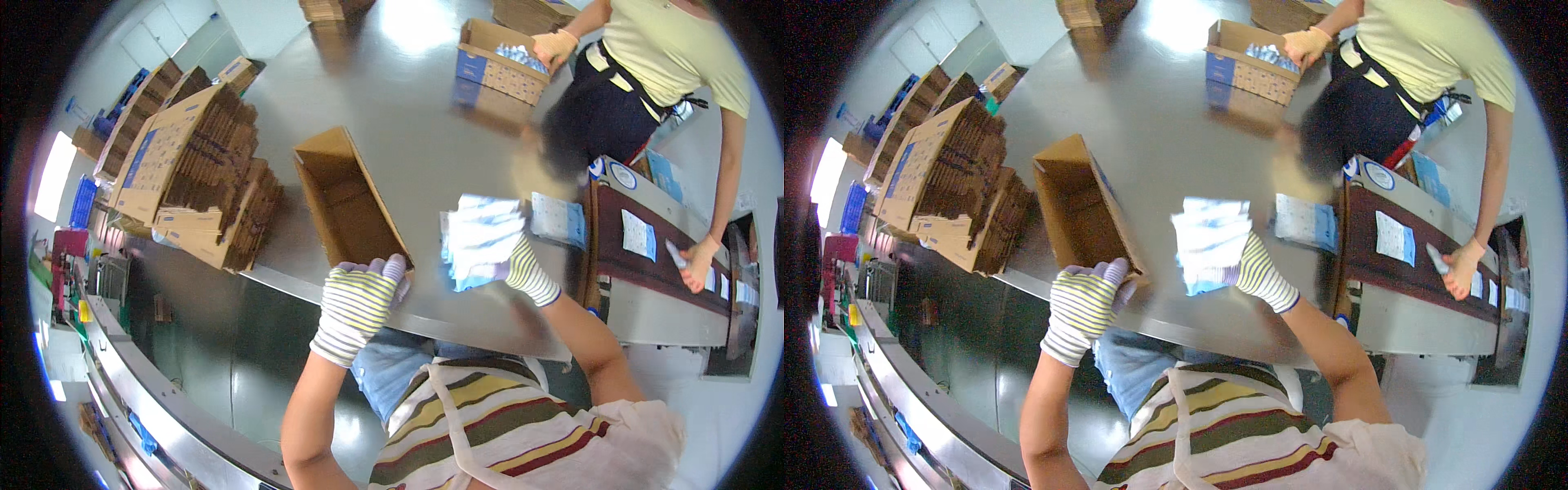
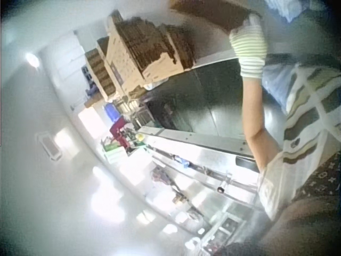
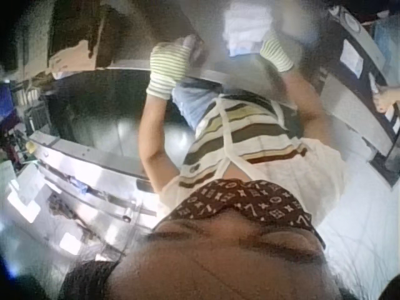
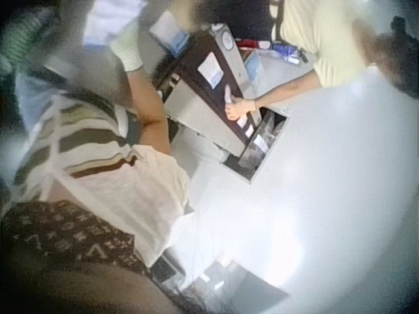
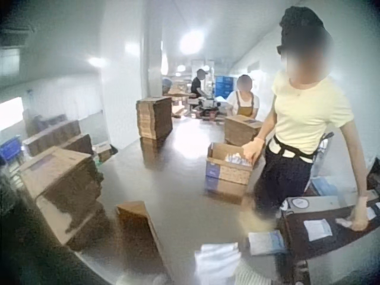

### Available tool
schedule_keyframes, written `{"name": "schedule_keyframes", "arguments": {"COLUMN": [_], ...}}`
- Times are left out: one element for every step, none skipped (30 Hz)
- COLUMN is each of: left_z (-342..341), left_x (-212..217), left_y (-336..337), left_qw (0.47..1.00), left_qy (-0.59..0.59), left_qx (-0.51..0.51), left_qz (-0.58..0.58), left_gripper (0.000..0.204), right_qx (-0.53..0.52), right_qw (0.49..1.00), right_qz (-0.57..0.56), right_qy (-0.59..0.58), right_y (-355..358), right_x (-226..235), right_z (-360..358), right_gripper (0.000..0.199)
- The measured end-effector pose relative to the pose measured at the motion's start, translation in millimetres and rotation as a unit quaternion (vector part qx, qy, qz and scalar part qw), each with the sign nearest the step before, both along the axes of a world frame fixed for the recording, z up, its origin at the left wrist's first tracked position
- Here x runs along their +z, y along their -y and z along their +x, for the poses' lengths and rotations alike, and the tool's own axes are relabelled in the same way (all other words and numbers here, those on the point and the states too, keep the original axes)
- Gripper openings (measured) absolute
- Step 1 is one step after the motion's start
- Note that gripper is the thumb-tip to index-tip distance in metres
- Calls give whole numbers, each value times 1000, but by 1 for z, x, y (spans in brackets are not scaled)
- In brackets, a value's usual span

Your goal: The person takes items from a conveyor belt and packs them into a cardboard box.

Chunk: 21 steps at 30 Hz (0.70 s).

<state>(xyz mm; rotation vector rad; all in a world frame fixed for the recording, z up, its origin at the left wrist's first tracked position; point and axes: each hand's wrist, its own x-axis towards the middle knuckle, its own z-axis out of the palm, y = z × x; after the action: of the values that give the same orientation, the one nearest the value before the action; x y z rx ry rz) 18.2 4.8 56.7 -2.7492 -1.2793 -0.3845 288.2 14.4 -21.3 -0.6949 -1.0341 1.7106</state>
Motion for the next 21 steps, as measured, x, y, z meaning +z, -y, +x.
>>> {"name": "schedule_keyframes", "arguments": {"left_z": [1,0,-3,-4,-8,-8,3,5,2,-2,-8,3,4,8,3,-1,-8,-2,-3,-13,-9], "left_x": [1,3,2,-4,-6,-11,-2,-3,-7,-12,-21,-15,-15,-17,-19,-14,6,34,58,77,84], "left_y": [1,-1,1,-1,-1,3,3,5,10,15,18,13,11,9,12,12,16,14,14,4,-9], "left_qw": [1000,1000,1000,999,999,999,999,999,997,998,998,998,997,998,998,998,996,992,985,989,969], "left_qy": [-8,-22,-25,-25,-28,13,-12,-36,-58,-33,-25,-45,-67,-49,-38,-17,9,82,153,140,231], "left_qx": [2,0,-11,-28,-39,-36,-15,9,39,43,50,18,8,-7,-5,-20,-57,-64,-58,-23,19], "left_qz": [-5,-12,-11,-8,-5,12,33,2,-28,19,22,36,39,47,47,57,64,66,60,32,83], "left_gripper": [30,30,29,27,26,22,16,15,15,15,17,20,24,25,25,25,22,21,20,21,19], "right_qx": [-47,-94,-138,-140,-143,-146,-180,-104,-70,-33,-51,15,65,112,111,102,95,97,113,167,186], "right_qw": [987,946,882,865,853,839,729,810,826,839,797,909,903,891,817,711,600,610,623,567,581], "right_qz": [120,238,348,362,396,430,555,496,475,455,474,331,309,289,345,405,455,464,477,420,395], "right_qy": [100,197,285,318,308,298,358,293,295,297,372,253,290,332,448,565,651,635,610,688,686], "right_y": [-7,-15,-21,-28,-34,-40,-52,-61,-66,-70,-66,-89,-100,-110,-100,-89,-78,-83,-79,-74,-69], "right_x": [14,30,47,62,75,86,87,79,74,67,60,2,-7,-14,10,37,65,48,63,81,102], "right_z": [-6,-13,-24,-36,-57,-79,-91,-108,-118,-130,-136,-126,-120,-110,-117,-120,-124,-110,-113,-119,-122], "right_gripper": [52,51,50,47,47,47,47,44,44,44,46,50,56,62,70,79,88,90,92,92,92]}}
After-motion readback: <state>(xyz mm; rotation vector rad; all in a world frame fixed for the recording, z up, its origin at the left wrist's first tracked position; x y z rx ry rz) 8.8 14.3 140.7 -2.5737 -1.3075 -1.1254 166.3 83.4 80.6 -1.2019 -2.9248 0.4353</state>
